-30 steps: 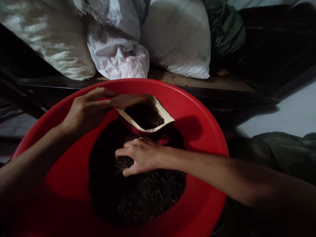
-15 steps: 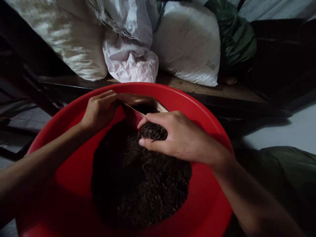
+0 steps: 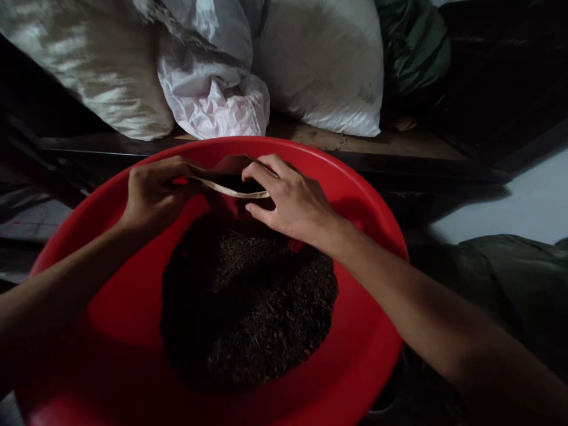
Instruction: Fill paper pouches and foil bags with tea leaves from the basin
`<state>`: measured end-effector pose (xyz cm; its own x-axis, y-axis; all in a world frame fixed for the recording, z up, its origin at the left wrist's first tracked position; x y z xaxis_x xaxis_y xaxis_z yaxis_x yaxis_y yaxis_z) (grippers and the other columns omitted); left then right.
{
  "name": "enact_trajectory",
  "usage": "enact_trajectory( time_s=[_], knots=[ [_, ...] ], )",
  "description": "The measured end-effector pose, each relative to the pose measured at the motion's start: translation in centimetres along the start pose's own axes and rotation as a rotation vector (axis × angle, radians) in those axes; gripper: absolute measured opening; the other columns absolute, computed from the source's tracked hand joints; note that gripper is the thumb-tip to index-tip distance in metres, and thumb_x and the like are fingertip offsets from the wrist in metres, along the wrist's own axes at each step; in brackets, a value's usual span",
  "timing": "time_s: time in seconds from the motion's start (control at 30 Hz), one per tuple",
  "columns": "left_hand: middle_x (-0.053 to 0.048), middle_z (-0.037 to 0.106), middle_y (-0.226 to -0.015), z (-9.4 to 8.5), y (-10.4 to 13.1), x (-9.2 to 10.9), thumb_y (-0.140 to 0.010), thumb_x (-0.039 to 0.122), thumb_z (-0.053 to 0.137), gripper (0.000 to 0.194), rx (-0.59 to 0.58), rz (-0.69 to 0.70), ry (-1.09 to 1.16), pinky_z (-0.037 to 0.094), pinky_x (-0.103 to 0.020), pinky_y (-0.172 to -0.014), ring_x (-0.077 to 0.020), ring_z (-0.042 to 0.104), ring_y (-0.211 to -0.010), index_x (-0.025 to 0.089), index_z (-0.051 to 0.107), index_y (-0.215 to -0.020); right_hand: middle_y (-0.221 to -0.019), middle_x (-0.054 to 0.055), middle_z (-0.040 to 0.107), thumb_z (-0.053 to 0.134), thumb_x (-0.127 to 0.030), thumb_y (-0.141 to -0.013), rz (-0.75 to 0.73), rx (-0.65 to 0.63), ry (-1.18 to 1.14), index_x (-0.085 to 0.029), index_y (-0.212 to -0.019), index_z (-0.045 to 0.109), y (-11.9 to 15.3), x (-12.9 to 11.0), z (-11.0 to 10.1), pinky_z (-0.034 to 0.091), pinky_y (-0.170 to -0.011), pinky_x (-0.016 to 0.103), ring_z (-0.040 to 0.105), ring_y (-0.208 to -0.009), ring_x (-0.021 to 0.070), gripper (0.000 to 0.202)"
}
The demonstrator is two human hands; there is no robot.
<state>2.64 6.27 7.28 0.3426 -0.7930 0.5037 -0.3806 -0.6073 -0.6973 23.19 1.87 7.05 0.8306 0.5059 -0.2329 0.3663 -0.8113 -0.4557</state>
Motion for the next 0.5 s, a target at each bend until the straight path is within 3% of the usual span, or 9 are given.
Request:
enact_trajectory(
  time_s=[0.1, 0.17, 0.27, 0.33, 0.4, 0.5],
  knots=[
    [0.001, 0.079, -0.094, 0.2, 0.1, 0.7, -0.088, 0.019, 0.073, 0.012, 0.119, -0.048, 0.011, 0.060, -0.033, -0.078, -0.0162, 0.072, -0.086, 0.022, 0.069, -0.077, -0.127, 0.006, 0.070, 0.075, -0.032, -0.091, -0.010, 0.032, -0.004, -0.025, -0.097, 0.075, -0.5, 0.8, -0.2, 0.055, -0.097, 0.044, 0.066, -0.116, 0.0282, 0.009],
    [0.001, 0.076, -0.088, -0.2, 0.0, 1.6, -0.088, 0.018, 0.072, 0.012, 0.230, -0.063, -0.066, 0.059, -0.033, -0.078, -0.0159, 0.070, -0.083, 0.021, 0.068, -0.077, -0.116, 0.006, 0.074, 0.069, -0.026, -0.094, -0.015, 0.150, -0.043, -0.024, -0.089, 0.076, -0.6, 1.2, -1.4, 0.054, -0.098, 0.043, 0.068, -0.111, 0.0264, 0.009],
    [0.001, 0.073, -0.092, -1.1, -0.2, 2.2, -0.083, 0.019, 0.078, 0.014, 0.334, -0.043, -0.147, 0.057, -0.031, -0.079, -0.0158, 0.068, -0.087, 0.019, 0.066, -0.089, -0.111, 0.006, 0.076, 0.070, -0.025, -0.094, -0.004, 0.282, -0.096, -0.025, -0.099, 0.077, -0.4, 1.2, -3.0, 0.053, -0.099, 0.043, 0.069, -0.108, 0.0263, 0.009],
    [0.001, 0.072, -0.100, -0.9, -0.6, 1.4, -0.080, 0.025, 0.084, 0.034, 0.233, -0.055, -0.124, 0.056, -0.027, -0.075, -0.0148, 0.067, -0.088, 0.020, 0.064, -0.107, -0.111, 0.005, 0.076, 0.078, -0.032, -0.089, 0.060, 0.246, -0.099, -0.027, -0.115, 0.074, -0.5, 1.5, -3.0, 0.053, -0.099, 0.045, 0.070, -0.107, 0.0275, 0.027],
    [0.002, 0.071, -0.091, -0.3, -1.0, 0.2, -0.081, 0.034, 0.085, 0.037, 0.060, -0.090, -0.120, 0.050, -0.023, -0.064, -0.0125, 0.063, -0.077, 0.021, 0.066, -0.109, -0.109, 0.004, 0.076, 0.085, -0.036, -0.083, 0.104, 0.150, -0.094, -0.028, -0.121, 0.072, -0.8, 1.7, -2.4, 0.054, -0.097, 0.045, 0.071, -0.105, 0.0281, 0.041],
    [0.003, 0.066, -0.071, 0.0, -1.1, -0.6, -0.086, 0.044, 0.078, 0.026, -0.084, -0.121, -0.150, 0.042, -0.025, -0.055, -0.0114, 0.055, -0.063, 0.019, 0.073, -0.086, -0.095, 0.003, 0.076, 0.086, -0.035, -0.082, 0.086, 0.065, -0.112, -0.024, -0.095, 0.075, -1.3, 1.7, -1.5, 0.054, -0.089, 0.040, 0.071, -0.092, 0.0246, 0.020]
  ],
)
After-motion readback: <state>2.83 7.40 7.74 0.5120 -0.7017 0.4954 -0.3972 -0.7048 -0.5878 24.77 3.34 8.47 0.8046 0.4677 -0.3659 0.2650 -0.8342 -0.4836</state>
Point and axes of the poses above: each hand's wrist, its own y-axis away from the middle knuckle, its own z-axis out of the palm, x = y × z, the point moved 7 cm from there along -y, towards the middle knuckle
